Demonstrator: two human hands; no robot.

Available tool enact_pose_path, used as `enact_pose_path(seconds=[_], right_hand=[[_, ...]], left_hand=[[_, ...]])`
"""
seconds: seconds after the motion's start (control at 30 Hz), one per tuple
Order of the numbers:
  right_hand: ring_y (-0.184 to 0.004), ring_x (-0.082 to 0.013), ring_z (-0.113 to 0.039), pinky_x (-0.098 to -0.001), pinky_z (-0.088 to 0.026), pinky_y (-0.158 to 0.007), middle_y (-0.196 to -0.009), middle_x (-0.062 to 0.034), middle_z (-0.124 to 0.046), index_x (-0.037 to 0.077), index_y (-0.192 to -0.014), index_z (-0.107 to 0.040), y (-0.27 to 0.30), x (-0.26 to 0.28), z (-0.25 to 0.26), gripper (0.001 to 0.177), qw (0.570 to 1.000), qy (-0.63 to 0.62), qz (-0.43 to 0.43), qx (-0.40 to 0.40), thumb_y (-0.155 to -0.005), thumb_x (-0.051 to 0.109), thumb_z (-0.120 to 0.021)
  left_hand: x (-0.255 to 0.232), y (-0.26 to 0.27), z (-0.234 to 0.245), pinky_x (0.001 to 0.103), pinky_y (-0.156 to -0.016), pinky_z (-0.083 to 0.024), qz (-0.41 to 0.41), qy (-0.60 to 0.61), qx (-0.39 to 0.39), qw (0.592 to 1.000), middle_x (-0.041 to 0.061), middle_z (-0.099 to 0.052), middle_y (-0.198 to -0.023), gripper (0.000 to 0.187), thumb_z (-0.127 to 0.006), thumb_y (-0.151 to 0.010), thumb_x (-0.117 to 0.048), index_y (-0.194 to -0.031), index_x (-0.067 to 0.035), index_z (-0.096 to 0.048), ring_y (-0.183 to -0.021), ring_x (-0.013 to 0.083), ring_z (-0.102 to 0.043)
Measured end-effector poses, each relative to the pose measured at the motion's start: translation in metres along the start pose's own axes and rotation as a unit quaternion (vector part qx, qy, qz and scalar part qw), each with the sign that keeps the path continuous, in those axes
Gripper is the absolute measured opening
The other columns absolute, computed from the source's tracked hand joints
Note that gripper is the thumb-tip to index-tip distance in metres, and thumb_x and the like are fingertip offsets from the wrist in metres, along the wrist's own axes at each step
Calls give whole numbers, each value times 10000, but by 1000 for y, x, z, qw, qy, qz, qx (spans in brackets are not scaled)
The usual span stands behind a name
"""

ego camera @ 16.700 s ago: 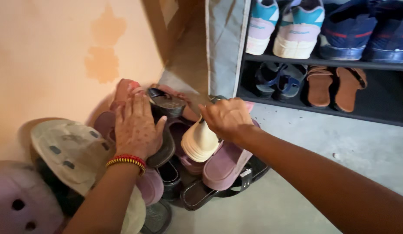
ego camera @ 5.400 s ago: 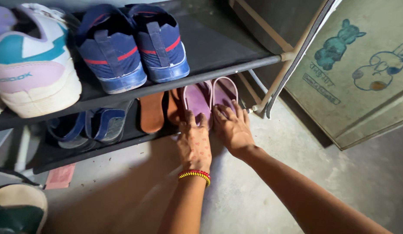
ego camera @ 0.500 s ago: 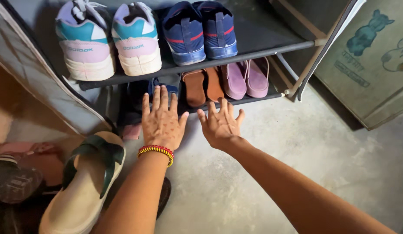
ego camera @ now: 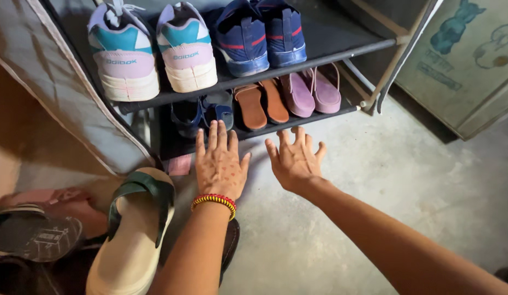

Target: The person organizes a pile of shoes and sandals by picking them up one by one and placing them neatly on a multi-tiered shoe rack. They handle various types of footwear, including sneakers, sandals, and clogs, arranging them in pairs on the shelves.

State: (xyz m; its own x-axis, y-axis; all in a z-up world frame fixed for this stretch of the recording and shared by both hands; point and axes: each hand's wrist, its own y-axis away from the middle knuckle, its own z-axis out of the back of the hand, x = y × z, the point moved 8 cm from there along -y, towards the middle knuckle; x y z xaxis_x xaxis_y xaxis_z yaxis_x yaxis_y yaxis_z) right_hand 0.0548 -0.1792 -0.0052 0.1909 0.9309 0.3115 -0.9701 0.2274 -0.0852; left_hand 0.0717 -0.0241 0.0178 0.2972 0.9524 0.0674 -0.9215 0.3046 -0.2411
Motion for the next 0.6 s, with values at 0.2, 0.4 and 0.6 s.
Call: enact_pose_path(seconds=[0.2, 0.4, 0.6], right_hand=[[-1371, -321, -397, -698, -182, -1116, -1468, -136, -419, 207, -1415, -510, 14, 9, 5, 523, 1000, -5, -20, 13, -1025, 524, -363], [-1351, -321, -424, -700, -189, -1112, -1455, -135, -439, 208, -1418, -507, 19, 28, 7, 525, 999, -4, -12, 35, -1026, 523, -357], [-1341, -328, -428, -686, -194, -1107, -1438, -125, -459, 185, -1393, -523, 29, 65, 1, 527, 997, -51, 39, 35, -1022, 523, -361]], left_hand=[[-5, 6, 8, 485, -1212, -77, -21, 17, -20, 999, 163, -315, -1601, 684, -491, -952, -525, -1466, -75, -461, -1503, 277, -201], [12, 9, 19, 482, -1225, -65, -9, 1, -10, 1000, 157, -305, -1625, 675, -486, -962, -534, -1468, -87, -469, -1519, 264, -194], [52, 21, 33, 480, -1225, -67, 21, -22, -21, 999, 144, -339, -1605, 661, -489, -959, -521, -1458, -87, -489, -1518, 262, -210]])
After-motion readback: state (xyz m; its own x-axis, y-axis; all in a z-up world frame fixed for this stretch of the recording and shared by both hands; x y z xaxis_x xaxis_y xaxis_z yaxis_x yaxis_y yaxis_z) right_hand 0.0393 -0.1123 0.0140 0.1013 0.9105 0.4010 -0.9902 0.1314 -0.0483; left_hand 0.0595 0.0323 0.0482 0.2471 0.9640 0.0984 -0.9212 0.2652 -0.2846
